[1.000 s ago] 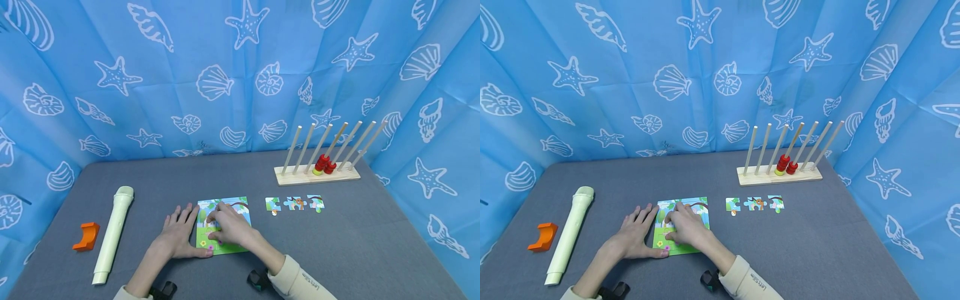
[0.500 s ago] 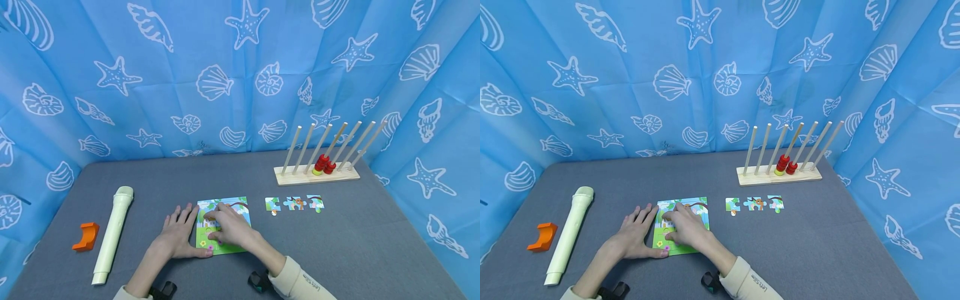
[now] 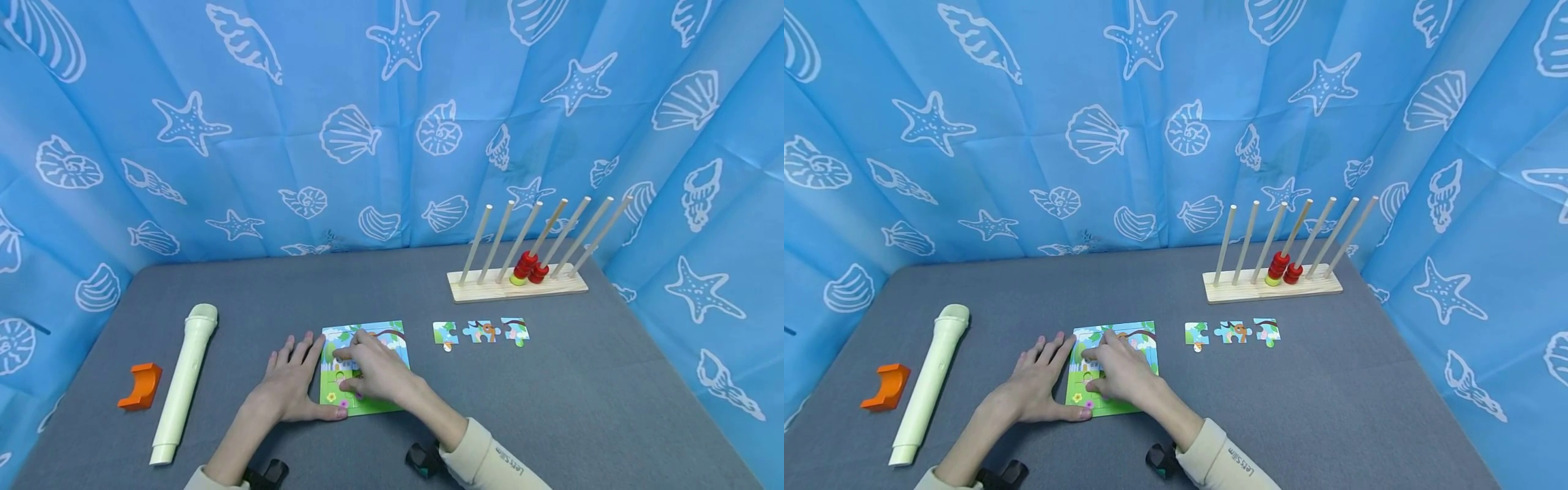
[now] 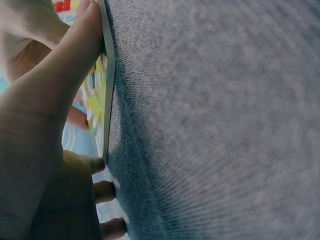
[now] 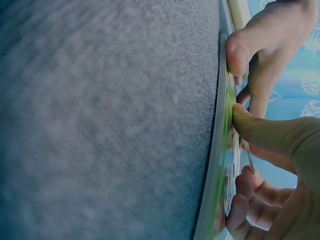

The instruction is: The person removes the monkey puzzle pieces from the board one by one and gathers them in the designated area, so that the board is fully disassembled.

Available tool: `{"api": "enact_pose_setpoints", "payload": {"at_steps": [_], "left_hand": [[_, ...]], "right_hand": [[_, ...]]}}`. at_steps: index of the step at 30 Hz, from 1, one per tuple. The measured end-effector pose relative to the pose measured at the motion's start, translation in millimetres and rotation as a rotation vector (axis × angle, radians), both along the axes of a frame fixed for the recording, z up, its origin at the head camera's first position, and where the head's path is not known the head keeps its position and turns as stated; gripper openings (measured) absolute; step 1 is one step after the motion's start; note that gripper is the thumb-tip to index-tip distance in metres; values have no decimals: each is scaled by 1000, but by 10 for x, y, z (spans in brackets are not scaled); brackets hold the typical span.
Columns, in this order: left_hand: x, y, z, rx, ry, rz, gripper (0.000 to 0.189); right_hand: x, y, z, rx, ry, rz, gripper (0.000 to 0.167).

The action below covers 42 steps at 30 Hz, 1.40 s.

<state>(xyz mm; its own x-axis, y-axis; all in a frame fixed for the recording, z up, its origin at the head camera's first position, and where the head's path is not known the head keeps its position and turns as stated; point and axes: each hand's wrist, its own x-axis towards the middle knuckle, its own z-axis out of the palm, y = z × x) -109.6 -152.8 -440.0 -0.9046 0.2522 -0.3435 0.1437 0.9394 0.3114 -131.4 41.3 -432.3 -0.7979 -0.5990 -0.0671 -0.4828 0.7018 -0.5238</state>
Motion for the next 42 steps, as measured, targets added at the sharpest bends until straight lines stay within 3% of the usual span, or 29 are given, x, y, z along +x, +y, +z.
{"api": "enact_pose_setpoints", "payload": {"at_steps": [12, 22, 42], "left_hand": [[-8, -4, 5, -9, -21, 3, 136], [-8, -2, 9, -5, -17, -2, 136], [-11, -3, -2, -1, -30, 6, 137]], "right_hand": [[14, -1, -9, -2, -7, -22, 61], [6, 36, 13, -50, -2, -4, 37], [-29, 406, 140, -126, 2, -13, 30]]}}
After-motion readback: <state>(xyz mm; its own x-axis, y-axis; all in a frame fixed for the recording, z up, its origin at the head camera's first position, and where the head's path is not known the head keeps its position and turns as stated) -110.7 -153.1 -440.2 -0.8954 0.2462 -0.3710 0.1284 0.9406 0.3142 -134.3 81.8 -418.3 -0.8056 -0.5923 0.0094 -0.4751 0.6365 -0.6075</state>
